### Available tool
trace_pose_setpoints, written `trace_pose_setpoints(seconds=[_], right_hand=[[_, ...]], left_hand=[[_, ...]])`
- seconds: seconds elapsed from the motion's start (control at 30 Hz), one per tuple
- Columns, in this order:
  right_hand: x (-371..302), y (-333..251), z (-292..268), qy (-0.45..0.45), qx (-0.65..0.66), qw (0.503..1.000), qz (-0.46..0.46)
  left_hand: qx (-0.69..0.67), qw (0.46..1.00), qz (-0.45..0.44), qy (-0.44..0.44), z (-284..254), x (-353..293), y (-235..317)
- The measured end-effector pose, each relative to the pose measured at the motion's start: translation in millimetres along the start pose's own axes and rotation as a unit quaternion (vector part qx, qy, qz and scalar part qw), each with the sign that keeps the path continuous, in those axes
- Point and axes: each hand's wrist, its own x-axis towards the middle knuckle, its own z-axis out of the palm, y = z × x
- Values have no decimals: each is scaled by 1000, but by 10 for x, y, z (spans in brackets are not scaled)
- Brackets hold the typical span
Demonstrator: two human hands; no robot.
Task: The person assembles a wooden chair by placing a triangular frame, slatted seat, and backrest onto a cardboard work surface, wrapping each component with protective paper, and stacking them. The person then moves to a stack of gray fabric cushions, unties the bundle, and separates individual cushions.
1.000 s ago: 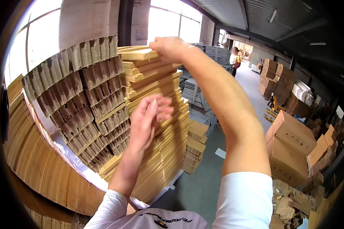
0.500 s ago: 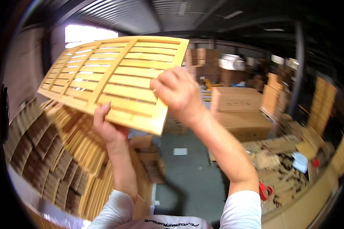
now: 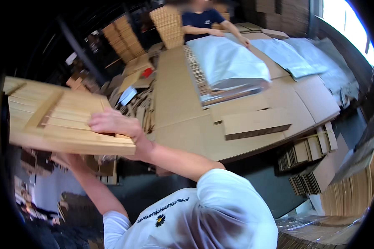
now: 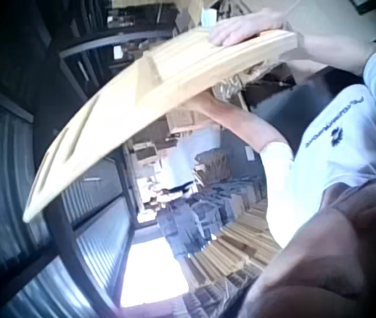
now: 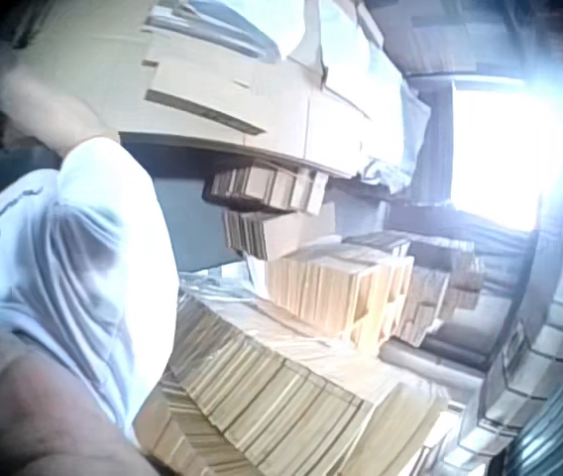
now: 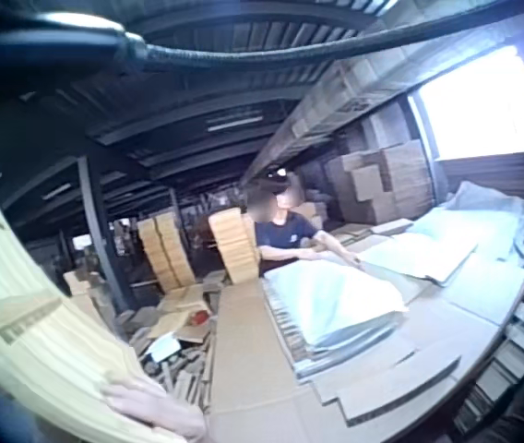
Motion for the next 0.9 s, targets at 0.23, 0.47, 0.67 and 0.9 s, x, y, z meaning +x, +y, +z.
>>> trace_pose_setpoints(seconds=[0.23,0.47,0.67,0.9], right_hand=[[38,-673,-2234,157,-36,933,322],[671,-821,-4062,81,-138,856,492],[520,-77,-5252,257,-335,726,542],[455,428,-6140,210,-354,684,602]], left_hand=[[-132,969,-200,-57,2398,-607,-1889],[23,951,-270,-150,3448,-895,-2189],[78,919,-258,-289,4578,-1019,-2595],[437,797,-101,-404,5021,-762,-2991]])
